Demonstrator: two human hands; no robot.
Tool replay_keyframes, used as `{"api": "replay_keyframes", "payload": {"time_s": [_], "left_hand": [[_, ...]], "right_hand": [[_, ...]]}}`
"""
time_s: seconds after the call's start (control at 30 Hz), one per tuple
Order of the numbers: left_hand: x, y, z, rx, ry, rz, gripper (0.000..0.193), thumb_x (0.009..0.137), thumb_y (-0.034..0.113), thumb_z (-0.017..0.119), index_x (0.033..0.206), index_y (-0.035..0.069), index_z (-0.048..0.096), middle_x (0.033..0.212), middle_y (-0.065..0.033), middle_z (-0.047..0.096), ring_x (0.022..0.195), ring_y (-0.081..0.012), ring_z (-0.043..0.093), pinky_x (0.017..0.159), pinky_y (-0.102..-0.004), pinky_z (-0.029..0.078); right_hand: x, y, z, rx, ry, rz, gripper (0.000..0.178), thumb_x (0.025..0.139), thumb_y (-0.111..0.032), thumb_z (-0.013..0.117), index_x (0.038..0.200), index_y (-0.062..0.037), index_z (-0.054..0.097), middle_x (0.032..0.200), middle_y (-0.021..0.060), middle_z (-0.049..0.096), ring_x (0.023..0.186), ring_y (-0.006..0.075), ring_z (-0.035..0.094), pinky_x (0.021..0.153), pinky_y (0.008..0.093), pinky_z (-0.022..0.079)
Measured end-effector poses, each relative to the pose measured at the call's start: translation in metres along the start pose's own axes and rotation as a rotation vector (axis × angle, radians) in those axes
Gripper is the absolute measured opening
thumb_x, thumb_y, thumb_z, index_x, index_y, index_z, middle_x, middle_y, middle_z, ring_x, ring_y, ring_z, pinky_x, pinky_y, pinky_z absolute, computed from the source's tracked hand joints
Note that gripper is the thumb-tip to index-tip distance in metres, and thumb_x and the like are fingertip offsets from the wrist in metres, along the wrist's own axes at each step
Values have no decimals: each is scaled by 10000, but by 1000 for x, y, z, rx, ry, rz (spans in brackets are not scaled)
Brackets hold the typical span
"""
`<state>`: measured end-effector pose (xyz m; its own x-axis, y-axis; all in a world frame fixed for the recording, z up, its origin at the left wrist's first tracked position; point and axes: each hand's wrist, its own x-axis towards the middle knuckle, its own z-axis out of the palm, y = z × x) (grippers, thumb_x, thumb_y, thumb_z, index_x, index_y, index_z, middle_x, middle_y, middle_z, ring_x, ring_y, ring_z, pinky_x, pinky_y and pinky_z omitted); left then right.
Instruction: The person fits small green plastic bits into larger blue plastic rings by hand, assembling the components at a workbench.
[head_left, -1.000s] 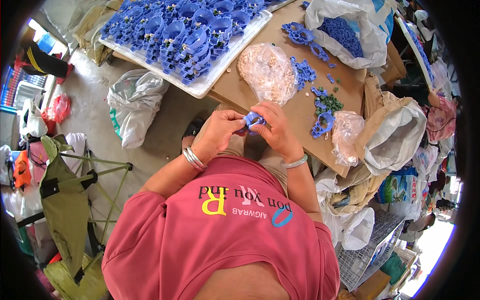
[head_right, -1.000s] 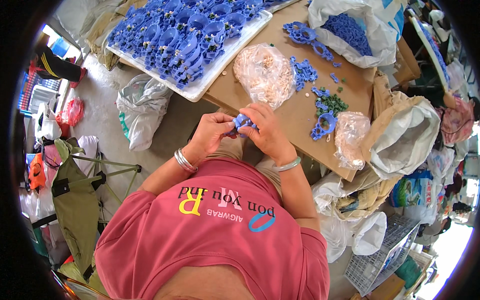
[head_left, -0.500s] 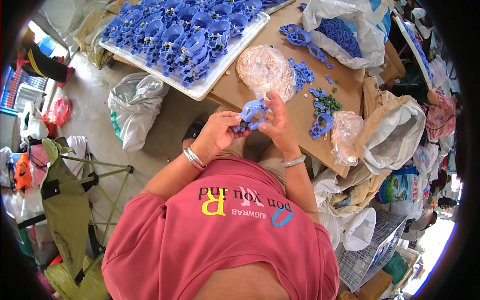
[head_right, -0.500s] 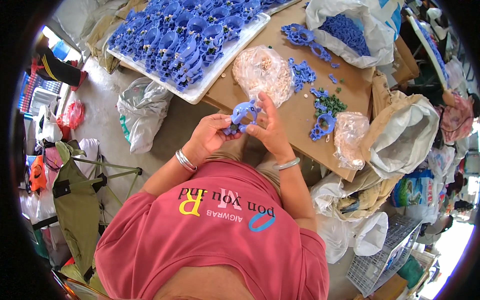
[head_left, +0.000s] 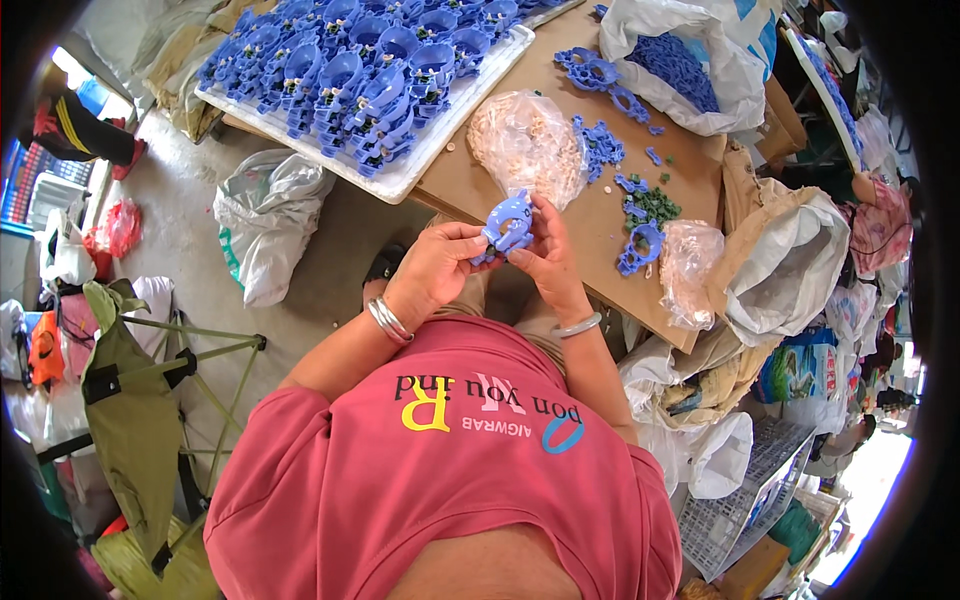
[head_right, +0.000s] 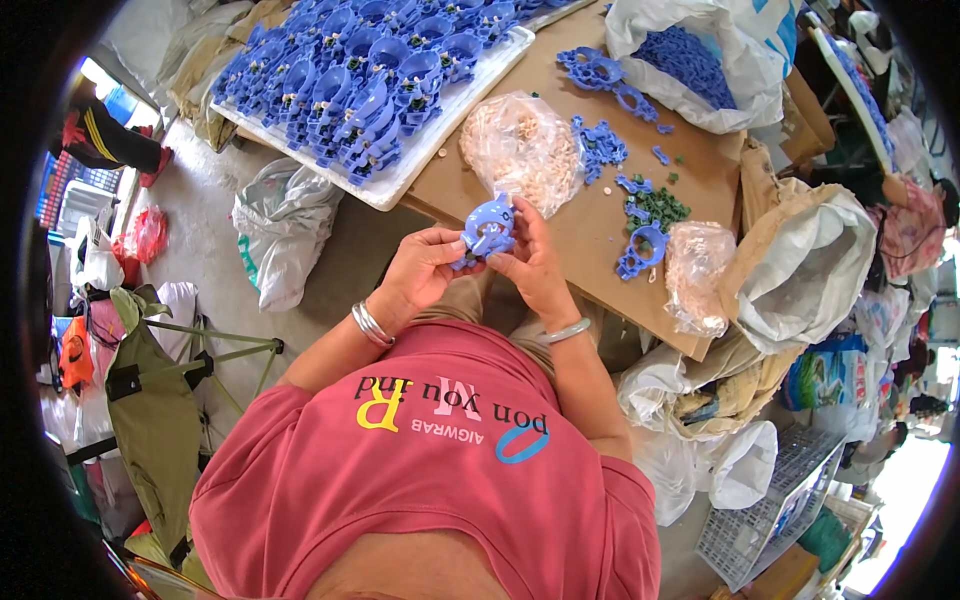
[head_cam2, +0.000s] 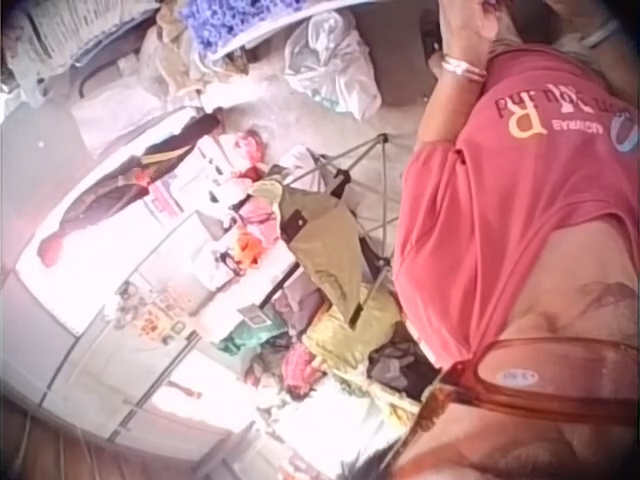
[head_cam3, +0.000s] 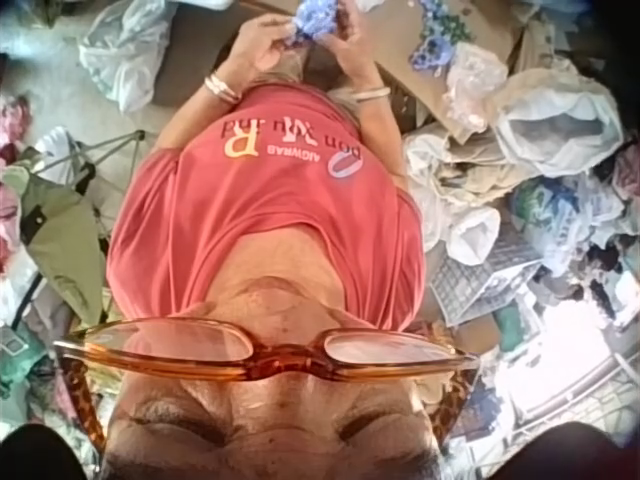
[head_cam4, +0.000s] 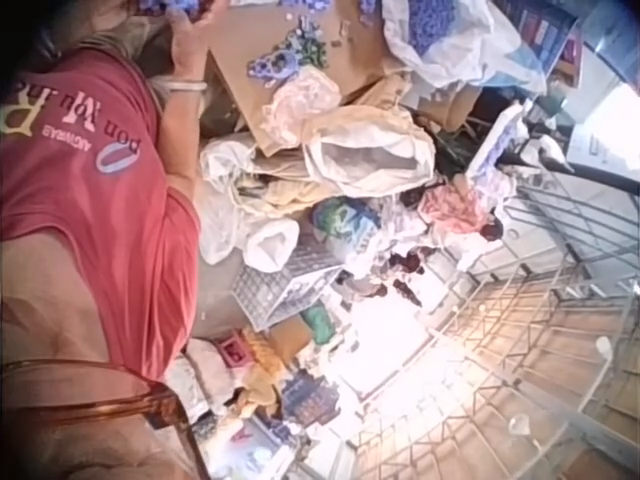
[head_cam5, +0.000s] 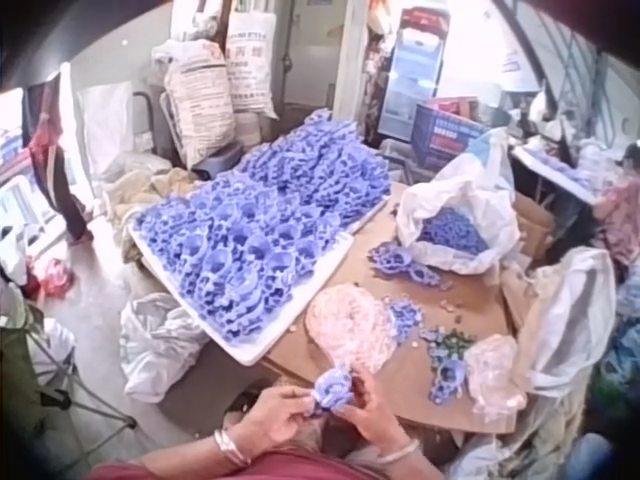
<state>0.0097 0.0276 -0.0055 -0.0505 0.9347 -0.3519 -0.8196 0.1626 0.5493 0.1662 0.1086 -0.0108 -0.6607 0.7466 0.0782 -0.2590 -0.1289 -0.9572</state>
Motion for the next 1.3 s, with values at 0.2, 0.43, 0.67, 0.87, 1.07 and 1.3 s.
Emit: {"api": "replay_keyframes", "payload": {"time_s": [0.2, 0.43, 0.67, 0.87, 1.07, 1.3], "left_hand": [[-3, -8, 5, -23, 23, 75, 123, 811, 0, 528, 921, -48, 553, 912, -128, 586, 817, -223, 577, 780, -405, 485], [-3, -10, 8, -13, 10, 254, 171, 792, -44, 534, 956, -89, 555, 920, -133, 596, 815, -187, 580, 768, -323, 488], [-3, -10, 10, -4, -42, 254, 173, 793, -29, 545, 962, -63, 562, 915, -126, 603, 822, -188, 584, 779, -352, 490], [-1, -12, 7, 56, -33, 215, 168, 792, -24, 546, 955, -61, 562, 914, -126, 602, 821, -192, 583, 780, -371, 489], [5, -6, 4, -154, 25, 78, 154, 824, 2, 498, 970, -40, 519, 965, -155, 573, 873, -255, 573, 835, -452, 461], [6, -3, 5, -261, -52, 26, 149, 831, 29, 505, 971, -22, 513, 960, -148, 570, 902, -263, 562, 854, -469, 445]], "right_hand": [[0, 0, -1, 49, -10, 24, 841, 706, -34, 677, 1360, -80, 149, 1181, 99, 420, 1049, 184, 459, 886, 308, 399], [0, 1, 9, 343, 20, 10, 955, 716, -88, 689, 1382, -149, 8, 1181, 106, 418, 1021, 202, 471, 876, 343, 403], [1, 5, 14, 247, 43, -19, 951, 725, -60, 671, 1381, -161, -10, 1188, 125, 407, 1019, 201, 473, 864, 333, 417], [1, 5, 11, 213, 46, -26, 943, 726, -49, 665, 1381, -159, -4, 1183, 129, 412, 1013, 198, 480, 858, 320, 420], [-2, -2, 10, 389, 88, 1, 723, 838, -178, 556, 1376, -124, 76, 1165, 124, 461, 1013, 198, 498, 796, 317, 435], [-1, 13, 9, 390, 126, 168, 371, 888, -172, 481, 1223, -38, 395, 1014, 71, 545, 849, 154, 555, 738, 313, 457]]}}
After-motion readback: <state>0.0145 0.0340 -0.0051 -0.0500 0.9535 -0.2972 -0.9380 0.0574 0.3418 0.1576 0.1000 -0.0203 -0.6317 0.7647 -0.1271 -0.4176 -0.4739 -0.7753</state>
